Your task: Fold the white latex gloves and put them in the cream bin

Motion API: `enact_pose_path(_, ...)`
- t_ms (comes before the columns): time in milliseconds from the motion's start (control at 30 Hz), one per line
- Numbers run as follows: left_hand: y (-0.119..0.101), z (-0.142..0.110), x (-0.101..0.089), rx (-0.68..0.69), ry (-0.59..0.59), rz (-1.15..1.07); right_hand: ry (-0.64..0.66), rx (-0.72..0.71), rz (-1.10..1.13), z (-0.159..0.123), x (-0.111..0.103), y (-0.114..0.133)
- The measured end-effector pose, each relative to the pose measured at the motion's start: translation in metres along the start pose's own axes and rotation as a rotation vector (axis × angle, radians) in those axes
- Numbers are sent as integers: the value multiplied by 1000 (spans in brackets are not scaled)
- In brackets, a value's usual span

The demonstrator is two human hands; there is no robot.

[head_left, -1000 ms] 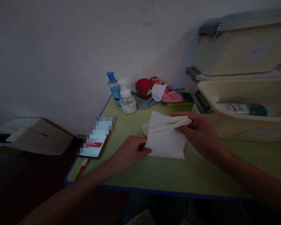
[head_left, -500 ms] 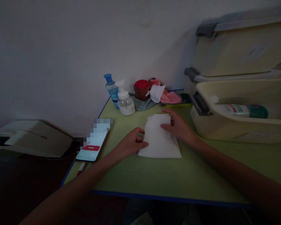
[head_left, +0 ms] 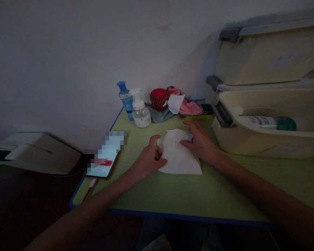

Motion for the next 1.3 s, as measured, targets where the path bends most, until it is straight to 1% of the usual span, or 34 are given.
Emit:
enact_pose_path(100,-5,-5,-1,96,-83,160,-43,-114,-34,3,-14,10)
enact_pose_path(200,-8,-12,-3,145,-165,328,-32,-277,-19,0,-33,32)
enact_pose_path(267,-11,-17,-6,219,-246,425,47,-373,-33,-9,-41,49)
enact_pose_path(367,-19,-27,-5,417,-347,560,180,-501,-110,-34,-43,71)
enact_pose_path(433,-24,-34,3,583,-338,653,235,-568,-195,-52,-39,79)
enact_pose_path(500,-25,-41,15,731,-261,749,261,-609,-274,-66,-33,80)
enact_pose_path(533,-24,-43,21,772,-210,801,263,-621,-304,-71,-30,79)
enact_pose_path(600,-19,-45,30,779,-127,896,253,-640,-349,-77,-26,76)
enact_pose_path(700,-13,-47,33,721,-82,958,228,-670,-400,-80,-24,74)
enact_pose_path(867,-14,-51,32,700,-105,930,211,-746,-485,-80,-24,81)
enact_pose_path(1000,-20,-47,32,701,-147,890,279,-822,-546,-79,-18,81)
enact_pose_path(1133,-20,-46,34,717,-138,935,312,-888,-503,-76,-15,75)
enact_pose_path(1233,-17,-49,34,739,-122,981,328,-879,-467,-75,-15,70)
enact_pose_path(1300,-14,-50,33,747,-112,991,312,-842,-429,-74,-16,67)
Point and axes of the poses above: each hand's wrist, its own z-axis towards the middle knuckle, its own x-axis out of the palm, y = z × x, the point moved 7 cm from there along z, towards the middle knuckle, and after that the axes turned 11 degrees about -x, right-handed, at the moved point
